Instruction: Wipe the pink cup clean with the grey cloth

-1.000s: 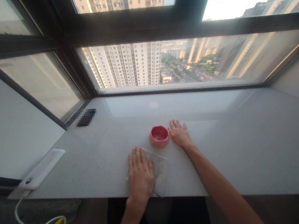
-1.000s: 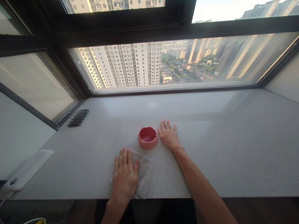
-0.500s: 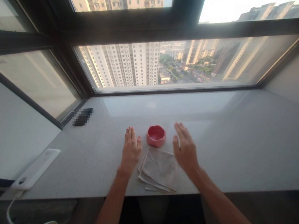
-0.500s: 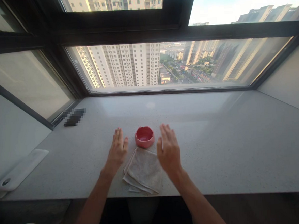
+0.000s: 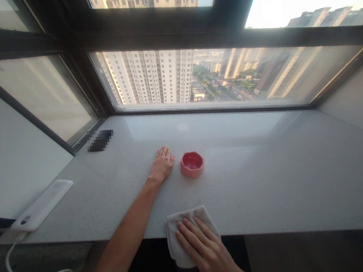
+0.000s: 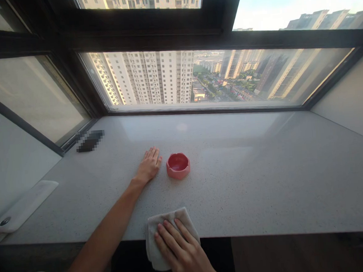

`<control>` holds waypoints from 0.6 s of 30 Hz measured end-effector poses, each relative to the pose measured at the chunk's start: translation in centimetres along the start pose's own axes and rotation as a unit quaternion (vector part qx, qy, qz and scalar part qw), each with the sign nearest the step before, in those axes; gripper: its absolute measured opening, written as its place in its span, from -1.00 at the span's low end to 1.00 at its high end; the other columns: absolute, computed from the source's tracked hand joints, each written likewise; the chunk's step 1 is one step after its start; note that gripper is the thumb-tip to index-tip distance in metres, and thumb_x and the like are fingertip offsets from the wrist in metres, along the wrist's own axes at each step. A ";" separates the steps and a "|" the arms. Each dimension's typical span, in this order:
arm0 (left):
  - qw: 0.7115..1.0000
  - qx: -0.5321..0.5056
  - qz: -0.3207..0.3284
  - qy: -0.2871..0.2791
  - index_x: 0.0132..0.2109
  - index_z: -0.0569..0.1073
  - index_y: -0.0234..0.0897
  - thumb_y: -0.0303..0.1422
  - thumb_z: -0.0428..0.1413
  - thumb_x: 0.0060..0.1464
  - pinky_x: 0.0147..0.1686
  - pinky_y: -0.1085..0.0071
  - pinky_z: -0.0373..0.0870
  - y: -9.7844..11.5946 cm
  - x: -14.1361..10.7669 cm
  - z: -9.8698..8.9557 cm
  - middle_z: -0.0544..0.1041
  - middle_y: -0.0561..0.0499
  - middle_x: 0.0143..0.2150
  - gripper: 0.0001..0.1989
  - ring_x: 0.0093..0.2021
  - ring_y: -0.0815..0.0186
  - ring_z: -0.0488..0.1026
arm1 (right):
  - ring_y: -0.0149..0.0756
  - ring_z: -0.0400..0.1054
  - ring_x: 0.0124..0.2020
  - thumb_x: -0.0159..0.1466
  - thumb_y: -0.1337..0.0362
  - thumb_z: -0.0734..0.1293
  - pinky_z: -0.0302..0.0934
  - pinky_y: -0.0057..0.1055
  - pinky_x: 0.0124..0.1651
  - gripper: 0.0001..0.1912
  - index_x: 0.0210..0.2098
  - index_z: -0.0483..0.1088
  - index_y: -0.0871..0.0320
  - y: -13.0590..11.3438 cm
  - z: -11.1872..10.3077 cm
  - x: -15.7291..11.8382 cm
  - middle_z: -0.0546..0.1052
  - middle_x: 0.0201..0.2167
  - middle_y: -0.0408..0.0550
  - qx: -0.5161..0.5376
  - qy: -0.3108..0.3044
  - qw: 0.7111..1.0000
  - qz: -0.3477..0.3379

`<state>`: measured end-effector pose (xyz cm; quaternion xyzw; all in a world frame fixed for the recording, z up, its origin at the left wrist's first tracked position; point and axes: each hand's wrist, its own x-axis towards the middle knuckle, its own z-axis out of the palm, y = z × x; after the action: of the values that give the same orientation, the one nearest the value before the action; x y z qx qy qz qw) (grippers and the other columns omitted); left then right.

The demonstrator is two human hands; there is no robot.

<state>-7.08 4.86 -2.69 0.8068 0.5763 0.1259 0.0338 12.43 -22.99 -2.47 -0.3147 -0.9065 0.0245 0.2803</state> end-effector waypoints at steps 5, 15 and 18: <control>1.000 -0.001 -0.003 -0.017 0.58 0.19 -0.56 -0.20 -0.23 0.54 0.66 0.07 -0.06 0.3 0.0 -0.7 0.10 -0.33 0.65 -0.32 0.68 0.03 0.03 | -0.01 0.69 0.07 0.55 0.09 0.32 0.60 -0.18 0.13 -0.58 0.28 0.58 0.11 1.8 -3.1 1.1 0.74 0.07 0.12 0.341 0.139 0.881 0.298; 1.000 -0.004 -0.004 -0.022 0.58 0.17 -0.55 -0.19 -0.23 0.53 0.66 0.08 -0.05 0.2 -0.1 -0.6 0.09 -0.33 0.66 -0.32 0.69 0.04 0.01 | 0.05 0.61 0.12 0.55 0.02 0.27 0.54 -0.02 0.14 -0.50 0.29 0.51 0.19 12.5 -9.1 8.8 0.69 0.03 0.18 0.012 0.396 0.876 0.276; 1.000 0.001 -0.006 -0.020 0.58 0.18 -0.55 -0.20 -0.21 0.53 0.66 0.07 -0.03 0.2 -0.1 -0.5 0.11 -0.34 0.65 -0.32 0.68 0.03 0.04 | 0.13 0.34 0.48 0.56 0.10 0.22 0.28 0.15 0.47 -0.37 0.54 0.25 0.19 13.6 -6.2 10.7 0.47 0.43 0.28 -0.074 0.154 0.976 0.133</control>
<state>-7.03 4.63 -2.15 0.8059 0.5802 0.1090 0.0447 16.36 -6.69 5.01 -0.4524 -0.8020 -0.0542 0.3863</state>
